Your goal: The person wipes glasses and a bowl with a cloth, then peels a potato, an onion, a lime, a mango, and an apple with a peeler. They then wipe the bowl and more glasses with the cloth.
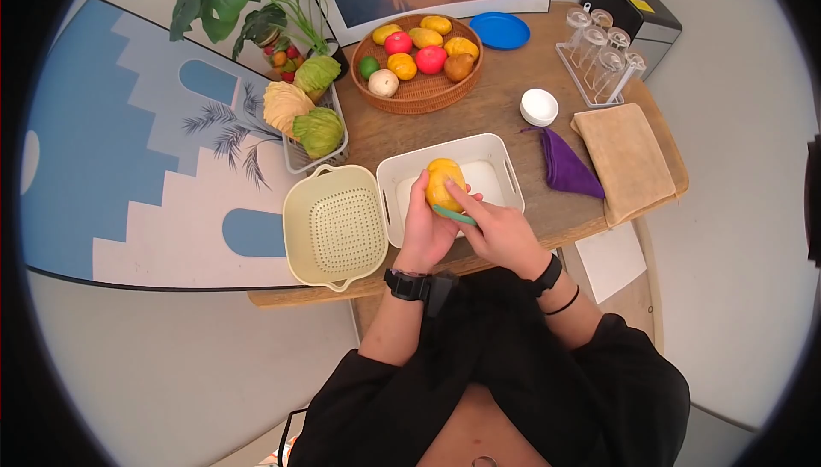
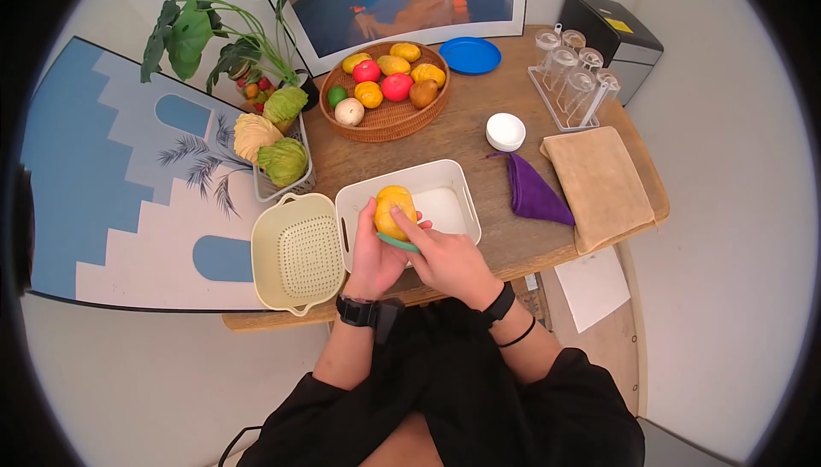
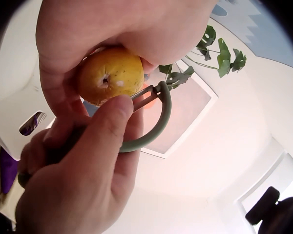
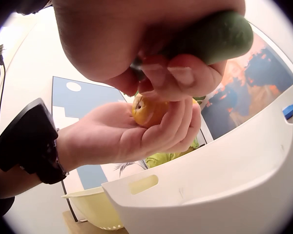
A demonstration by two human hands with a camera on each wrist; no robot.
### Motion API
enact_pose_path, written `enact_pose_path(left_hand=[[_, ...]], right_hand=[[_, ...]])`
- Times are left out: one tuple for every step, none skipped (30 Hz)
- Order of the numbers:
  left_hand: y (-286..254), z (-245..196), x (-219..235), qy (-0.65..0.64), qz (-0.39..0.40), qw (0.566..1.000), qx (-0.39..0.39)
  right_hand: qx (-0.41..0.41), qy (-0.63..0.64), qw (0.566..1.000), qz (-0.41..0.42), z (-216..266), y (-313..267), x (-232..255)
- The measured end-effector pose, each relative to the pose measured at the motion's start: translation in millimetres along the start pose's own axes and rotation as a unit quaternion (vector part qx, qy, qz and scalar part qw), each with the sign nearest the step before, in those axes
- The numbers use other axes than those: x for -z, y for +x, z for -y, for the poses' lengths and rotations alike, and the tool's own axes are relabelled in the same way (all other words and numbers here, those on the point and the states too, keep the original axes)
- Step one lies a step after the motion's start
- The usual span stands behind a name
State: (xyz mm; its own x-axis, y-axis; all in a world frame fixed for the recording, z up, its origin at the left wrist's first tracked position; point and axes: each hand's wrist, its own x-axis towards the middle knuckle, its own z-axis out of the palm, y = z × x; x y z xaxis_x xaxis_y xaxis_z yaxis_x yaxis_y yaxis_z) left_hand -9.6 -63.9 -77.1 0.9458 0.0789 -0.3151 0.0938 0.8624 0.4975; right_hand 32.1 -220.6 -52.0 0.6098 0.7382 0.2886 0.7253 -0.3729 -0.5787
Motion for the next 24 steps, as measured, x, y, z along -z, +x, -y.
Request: enact_pose_path(left_hand=[[-1.2,1.2,0.7,0.009,-0.004,1.000,-0.008],[-2.9,1.6,2.0,0.008,-0.004,1.000,-0.009],[-4.4,1.7,3.6,0.024,-0.008,1.000,-0.007],[-5.9,1.8,4.6,0.041,-0.011,0.999,-0.006],[-8.5,1.3,2.7,0.041,-0.011,0.999,-0.006],[-12.0,0.4,-1.4,0.055,-0.013,0.998,-0.009],[-14.7,0.0,-3.4,0.069,-0.014,0.997,-0.011],[-16.0,-0.8,-1.8,0.070,-0.014,0.997,-0.011],[-17.3,-2.5,0.8,0.107,0.004,0.994,-0.014],[-18.7,-4.0,3.1,0.145,0.022,0.989,-0.018],[-20.3,-5.0,4.6,0.146,0.022,0.989,-0.018],[-21.9,-5.5,6.0,0.159,0.031,0.987,-0.023],[-23.2,-6.2,7.6,0.172,0.039,0.984,-0.028],[-23.8,-7.3,9.9,0.172,0.039,0.984,-0.028],[-24.2,-8.3,12.9,0.180,0.058,0.982,-0.030],[-24.5,-9.0,15.1,0.187,0.077,0.979,-0.031],[-25.2,-9.7,16.8,0.187,0.077,0.979,-0.030],[-25.9,-10.3,18.3,0.181,0.094,0.978,-0.034],[-25.8,-10.7,19.5,0.175,0.112,0.977,-0.038],[-24.1,-11.0,21.5,0.175,0.113,0.977,-0.038],[-21.3,-11.2,23.9,0.142,0.116,0.983,-0.029],[-19.2,-11.7,24.7,0.108,0.118,0.987,-0.019],[-18.9,-12.6,21.3,0.108,0.117,0.987,-0.021],[-19.5,-13.3,14.7,0.053,0.058,0.997,-0.013]], right_hand=[[0.000,0.000,1.000,0.001,-1.0,1.5,0.6],[0.016,0.017,1.000,-0.011,-2.8,4.0,1.7],[0.032,0.035,0.999,-0.024,-4.0,7.6,3.6],[0.032,0.035,0.999,-0.024,-3.9,11.1,8.7],[0.009,0.036,0.999,0.006,-0.7,15.6,18.0],[-0.015,0.037,0.999,0.035,-0.4,20.0,24.1],[-0.015,0.037,0.999,0.035,-5.2,23.7,23.4],[-0.021,0.080,0.996,0.026,-10.5,28.0,21.4],[-0.027,0.123,0.992,0.017,-14.0,32.3,21.6],[-0.027,0.123,0.992,0.016,-16.6,35.1,25.6],[-0.061,0.139,0.987,0.061,-13.5,39.3,34.7],[-0.094,0.153,0.978,0.105,-12.6,42.0,40.2],[-0.094,0.154,0.978,0.105,-16.4,43.0,39.1],[-0.116,0.218,0.963,0.111,-20.8,43.8,36.5],[-0.137,0.281,0.942,0.118,-23.4,44.8,35.4],[-0.138,0.282,0.942,0.118,-25.3,45.4,36.5],[-0.174,0.333,0.915,0.142,-24.2,46.5,39.5],[-0.210,0.383,0.884,0.167,-23.6,46.7,40.9],[-0.211,0.383,0.884,0.166,-26.1,45.5,36.3],[-0.134,0.325,0.931,0.103,-27.0,44.5,29.4],[-0.055,0.261,0.963,0.039,-26.7,42.7,25.0],[-0.055,0.261,0.963,0.040,-25.2,38.3,24.1],[-0.043,0.240,0.969,0.032,-14.9,35.3,28.7],[-0.031,0.218,0.975,0.025,-7.3,31.7,29.3]])
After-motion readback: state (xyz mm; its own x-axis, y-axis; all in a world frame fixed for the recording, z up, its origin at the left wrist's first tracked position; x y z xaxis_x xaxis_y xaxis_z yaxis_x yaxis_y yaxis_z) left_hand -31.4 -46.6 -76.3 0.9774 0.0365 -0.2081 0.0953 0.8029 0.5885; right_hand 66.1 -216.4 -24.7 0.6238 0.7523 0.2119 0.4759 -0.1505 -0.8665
